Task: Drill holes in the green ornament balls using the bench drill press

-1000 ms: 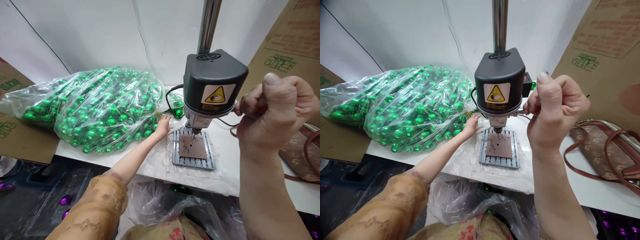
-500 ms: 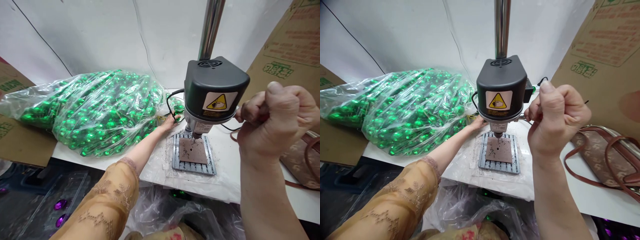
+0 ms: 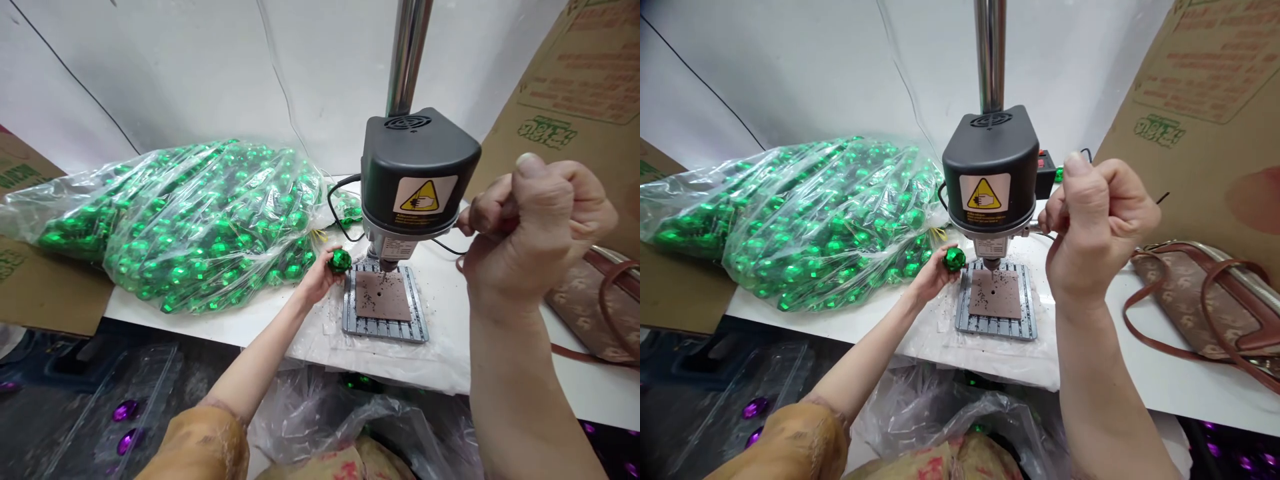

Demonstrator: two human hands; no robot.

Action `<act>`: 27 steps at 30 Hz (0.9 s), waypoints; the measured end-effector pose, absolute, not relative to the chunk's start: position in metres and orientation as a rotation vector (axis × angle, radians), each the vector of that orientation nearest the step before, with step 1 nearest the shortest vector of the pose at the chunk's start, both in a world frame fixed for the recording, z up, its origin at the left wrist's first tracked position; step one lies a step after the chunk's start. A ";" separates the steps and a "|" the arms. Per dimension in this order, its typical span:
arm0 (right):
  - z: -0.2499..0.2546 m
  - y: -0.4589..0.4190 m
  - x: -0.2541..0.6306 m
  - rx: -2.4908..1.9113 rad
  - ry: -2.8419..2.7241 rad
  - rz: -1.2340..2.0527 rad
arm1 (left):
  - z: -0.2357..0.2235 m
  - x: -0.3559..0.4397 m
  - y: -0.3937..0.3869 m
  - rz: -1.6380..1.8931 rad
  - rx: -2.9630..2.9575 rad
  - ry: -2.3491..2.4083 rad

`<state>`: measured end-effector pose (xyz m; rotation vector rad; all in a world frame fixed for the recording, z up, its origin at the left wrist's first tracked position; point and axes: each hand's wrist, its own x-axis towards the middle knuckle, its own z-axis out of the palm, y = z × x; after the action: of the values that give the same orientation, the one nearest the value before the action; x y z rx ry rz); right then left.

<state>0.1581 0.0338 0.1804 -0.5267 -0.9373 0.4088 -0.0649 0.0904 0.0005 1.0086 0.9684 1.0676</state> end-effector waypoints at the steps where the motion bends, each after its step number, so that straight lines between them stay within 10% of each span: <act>1: 0.180 0.034 0.158 -0.531 -0.935 0.411 | 0.002 -0.061 0.080 1.031 0.905 0.880; 27: 0.180 0.036 0.161 -0.493 -0.971 0.415 | -0.016 -0.006 0.046 1.108 1.496 1.072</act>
<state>0.1615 0.0356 0.1801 -0.4934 -0.9709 0.4155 -0.0062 0.0460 -0.0156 1.4956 1.0722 1.1078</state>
